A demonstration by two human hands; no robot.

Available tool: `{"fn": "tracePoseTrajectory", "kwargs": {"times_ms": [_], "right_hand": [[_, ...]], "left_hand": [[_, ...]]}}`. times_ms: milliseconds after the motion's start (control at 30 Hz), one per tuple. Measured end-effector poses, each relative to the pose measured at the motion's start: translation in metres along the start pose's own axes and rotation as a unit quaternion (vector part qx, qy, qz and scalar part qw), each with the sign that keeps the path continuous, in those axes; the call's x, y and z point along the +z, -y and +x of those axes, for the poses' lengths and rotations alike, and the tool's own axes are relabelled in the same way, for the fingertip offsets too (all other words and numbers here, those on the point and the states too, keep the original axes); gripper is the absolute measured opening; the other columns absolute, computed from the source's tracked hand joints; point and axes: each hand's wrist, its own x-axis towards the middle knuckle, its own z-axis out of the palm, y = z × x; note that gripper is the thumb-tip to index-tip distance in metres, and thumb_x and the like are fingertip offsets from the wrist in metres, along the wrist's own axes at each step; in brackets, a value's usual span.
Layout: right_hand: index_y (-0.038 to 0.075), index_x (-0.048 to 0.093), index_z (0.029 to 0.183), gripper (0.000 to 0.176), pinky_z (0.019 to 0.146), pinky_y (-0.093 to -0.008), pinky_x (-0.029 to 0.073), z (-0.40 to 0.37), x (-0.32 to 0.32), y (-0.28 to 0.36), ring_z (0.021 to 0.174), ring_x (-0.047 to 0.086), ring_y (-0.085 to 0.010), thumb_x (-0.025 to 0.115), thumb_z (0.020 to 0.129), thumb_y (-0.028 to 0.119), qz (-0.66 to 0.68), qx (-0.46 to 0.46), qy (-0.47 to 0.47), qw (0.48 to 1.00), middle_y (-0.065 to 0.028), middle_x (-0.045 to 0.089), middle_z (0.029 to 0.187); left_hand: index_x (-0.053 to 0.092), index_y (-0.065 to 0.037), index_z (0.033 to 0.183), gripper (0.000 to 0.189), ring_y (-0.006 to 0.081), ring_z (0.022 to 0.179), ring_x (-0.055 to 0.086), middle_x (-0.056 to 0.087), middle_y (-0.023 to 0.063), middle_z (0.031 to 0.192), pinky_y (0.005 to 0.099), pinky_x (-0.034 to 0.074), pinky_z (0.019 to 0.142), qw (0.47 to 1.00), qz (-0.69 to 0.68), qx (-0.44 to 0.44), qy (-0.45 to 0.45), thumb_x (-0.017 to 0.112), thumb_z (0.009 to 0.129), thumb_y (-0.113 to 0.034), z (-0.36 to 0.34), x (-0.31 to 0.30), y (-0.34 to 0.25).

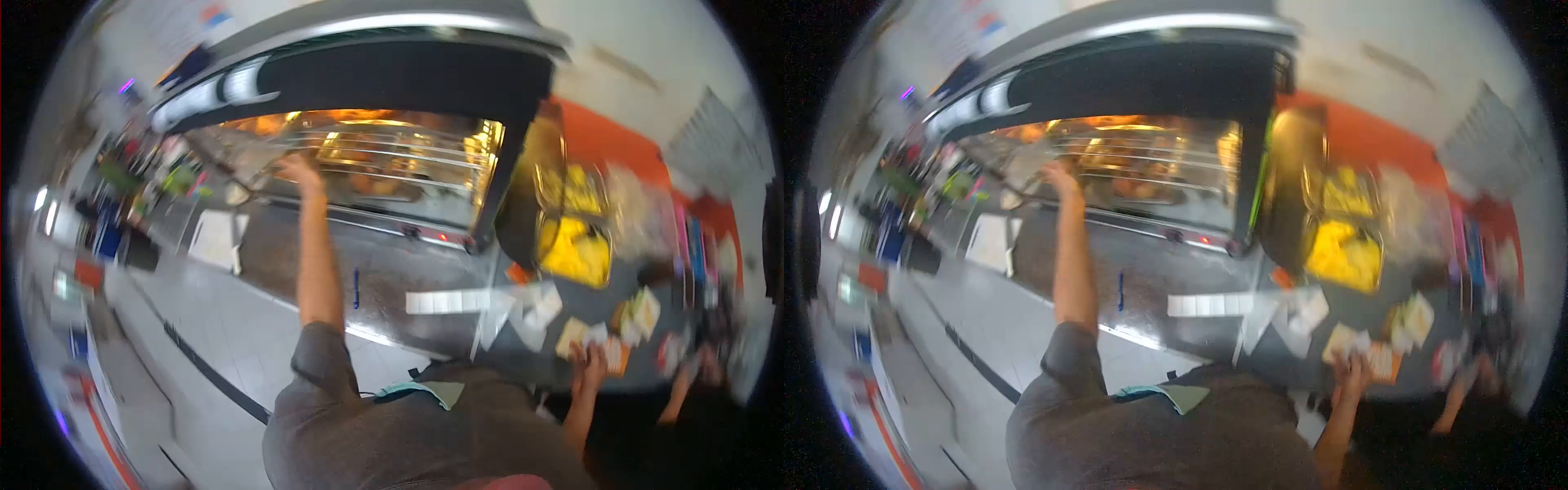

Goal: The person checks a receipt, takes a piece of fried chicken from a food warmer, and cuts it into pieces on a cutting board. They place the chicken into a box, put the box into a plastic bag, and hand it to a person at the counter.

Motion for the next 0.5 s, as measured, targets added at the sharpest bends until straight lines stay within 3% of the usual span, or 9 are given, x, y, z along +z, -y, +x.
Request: {"fn": "tracePoseTrajectory", "kwargs": {"times_ms": [33,67,100,233,267,300,367,433,500], "right_hand": [[0.007,0.043,0.123,0.036,0.077,-0.0384,0.051,0.016,-0.020,-0.016,0.102,0.061,-0.0289,0.057,0.091,0.016,0.033,-0.036,0.048,0.998,-0.0087,0.057,0.111],[0.007,0.047,0.119,0.031,0.083,-0.0413,0.049,0.026,-0.039,-0.027,0.103,0.061,-0.0286,0.057,0.091,0.015,0.037,-0.102,0.099,0.989,-0.0077,0.057,0.110],[0.007,0.051,0.115,0.025,0.088,-0.0405,0.046,0.013,-0.034,-0.015,0.106,0.060,-0.0260,0.057,0.091,0.014,0.074,-0.090,0.064,0.991,-0.0081,0.060,0.108],[0.007,0.059,0.103,0.017,0.082,-0.0332,0.045,-0.014,-0.069,0.012,0.097,0.059,-0.0167,0.063,0.088,0.015,0.092,-0.071,-0.017,0.993,-0.0049,0.062,0.106],[0.009,0.061,0.100,0.015,0.079,-0.0323,0.045,-0.014,-0.080,0.012,0.094,0.059,-0.0147,0.064,0.087,0.016,0.096,-0.066,-0.035,0.993,-0.0029,0.063,0.103],[0.009,0.061,0.100,0.015,0.079,-0.0323,0.045,-0.016,-0.092,0.011,0.094,0.059,-0.0147,0.064,0.087,0.016,0.094,-0.069,-0.042,0.992,-0.0029,0.063,0.103],[0.010,0.062,0.095,0.014,0.075,-0.0295,0.044,-0.018,-0.107,0.000,0.087,0.057,-0.0120,0.067,0.086,0.019,0.110,-0.037,-0.089,0.989,0.0003,0.062,0.095],[0.011,0.062,0.094,0.014,0.073,-0.0287,0.044,-0.018,-0.123,-0.013,0.086,0.057,-0.0116,0.068,0.085,0.020,0.112,-0.012,-0.106,0.988,0.0012,0.061,0.093],[0.010,0.063,0.092,0.015,0.069,-0.0276,0.044,-0.009,-0.144,-0.034,0.083,0.057,-0.0111,0.069,0.084,0.021,0.118,0.024,-0.133,0.984,0.0014,0.060,0.087]], "left_hand": [[0.012,0.001,0.145,0.067,0.0262,0.139,0.014,0.014,0.0201,0.149,0.0428,0.014,0.113,0.979,-0.191,-0.035,0.060,0.036,0.097,-0.040,0.019,-0.015,0.015],[0.023,0.001,0.143,0.059,0.0237,0.138,0.022,0.024,0.0168,0.147,0.0421,0.019,0.112,0.988,0.016,-0.035,0.152,0.032,0.098,-0.036,0.079,-0.038,0.066],[0.023,0.001,0.143,0.059,0.0237,0.138,0.022,0.024,0.0168,0.147,0.0421,0.019,0.112,0.973,0.019,-0.076,0.218,0.032,0.098,-0.036,-0.007,0.018,0.049],[0.040,0.002,0.132,0.054,0.0318,0.124,0.042,0.038,0.0216,0.139,0.0485,0.038,0.096,0.988,-0.035,-0.137,0.064,0.045,0.093,-0.035,0.027,-0.035,-0.056],[0.044,0.002,0.129,0.052,0.0339,0.121,0.047,0.041,0.0228,0.137,0.0501,0.043,0.092,0.990,-0.047,-0.130,-0.012,0.049,0.092,-0.034,-0.033,-0.004,-0.096],[0.044,0.002,0.129,0.052,0.0339,0.121,0.047,0.041,0.0228,0.137,0.0501,0.043,0.092,0.990,-0.048,-0.135,-0.008,0.049,0.092,-0.034,-0.015,-0.021,-0.072],[0.048,0.002,0.119,0.046,0.0339,0.105,0.053,0.052,0.0183,0.117,0.0463,0.043,0.085,0.908,0.396,0.130,-0.045,0.050,0.093,-0.036,0.027,-0.051,-0.020],[0.051,0.002,0.105,0.035,0.0313,0.094,0.052,0.054,0.0153,0.102,0.0453,0.042,0.083,0.939,0.084,0.331,-0.042,0.057,0.090,-0.030,-0.089,-0.014,-0.062],[0.052,0.000,0.095,0.020,0.0264,0.083,0.050,0.053,0.0089,0.087,0.0402,0.042,0.078,0.877,0.064,0.407,0.247,0.058,0.086,-0.016,-0.254,0.006,-0.105]]}}
